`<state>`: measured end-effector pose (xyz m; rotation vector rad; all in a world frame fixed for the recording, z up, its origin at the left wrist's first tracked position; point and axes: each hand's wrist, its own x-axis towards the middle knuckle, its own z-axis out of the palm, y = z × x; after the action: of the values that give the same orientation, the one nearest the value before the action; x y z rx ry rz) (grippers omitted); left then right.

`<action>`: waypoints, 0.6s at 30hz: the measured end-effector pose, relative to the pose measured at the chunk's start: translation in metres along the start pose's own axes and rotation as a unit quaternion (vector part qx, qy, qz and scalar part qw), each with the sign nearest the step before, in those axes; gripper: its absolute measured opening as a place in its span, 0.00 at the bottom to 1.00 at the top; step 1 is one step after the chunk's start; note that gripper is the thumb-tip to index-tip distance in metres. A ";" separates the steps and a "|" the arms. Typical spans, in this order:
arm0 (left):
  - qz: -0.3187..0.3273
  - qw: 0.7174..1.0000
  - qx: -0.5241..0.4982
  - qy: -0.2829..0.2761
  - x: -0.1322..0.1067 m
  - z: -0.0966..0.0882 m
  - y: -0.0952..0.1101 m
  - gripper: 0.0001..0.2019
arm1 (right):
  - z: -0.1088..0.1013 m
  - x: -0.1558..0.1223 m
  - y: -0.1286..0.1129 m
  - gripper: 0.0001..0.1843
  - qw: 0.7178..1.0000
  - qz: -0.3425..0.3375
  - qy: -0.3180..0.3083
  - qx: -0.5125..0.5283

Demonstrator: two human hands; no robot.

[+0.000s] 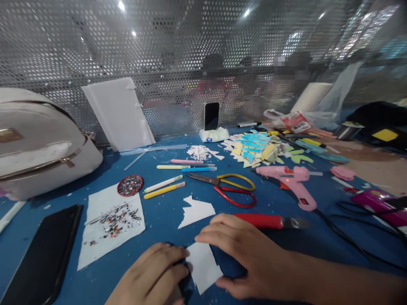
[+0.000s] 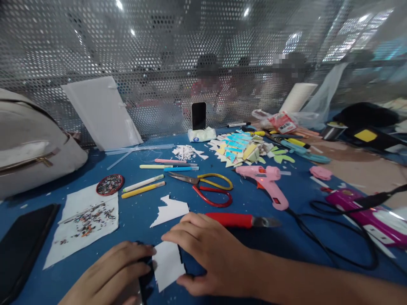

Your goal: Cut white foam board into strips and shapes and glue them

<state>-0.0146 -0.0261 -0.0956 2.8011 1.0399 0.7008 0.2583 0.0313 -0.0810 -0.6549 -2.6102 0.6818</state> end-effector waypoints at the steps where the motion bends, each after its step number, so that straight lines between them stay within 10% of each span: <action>1: -0.026 1.000 -0.015 0.002 0.000 0.001 0.002 0.11 | 0.000 0.001 -0.001 0.33 1.000 0.005 -0.002 0.009; 10: -0.115 0.992 -0.016 -0.040 0.017 0.005 0.015 0.35 | 0.007 0.005 -0.009 0.33 1.000 0.016 0.018 -0.008; 18: -0.211 0.969 -0.056 -0.112 0.043 -0.004 0.026 0.20 | 0.006 0.009 -0.021 0.31 0.994 0.113 -0.001 -0.003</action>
<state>0.0278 -0.0186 -0.0696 2.3738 1.4297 0.3695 0.2406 0.0172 -0.0728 -0.9616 -2.5645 0.7407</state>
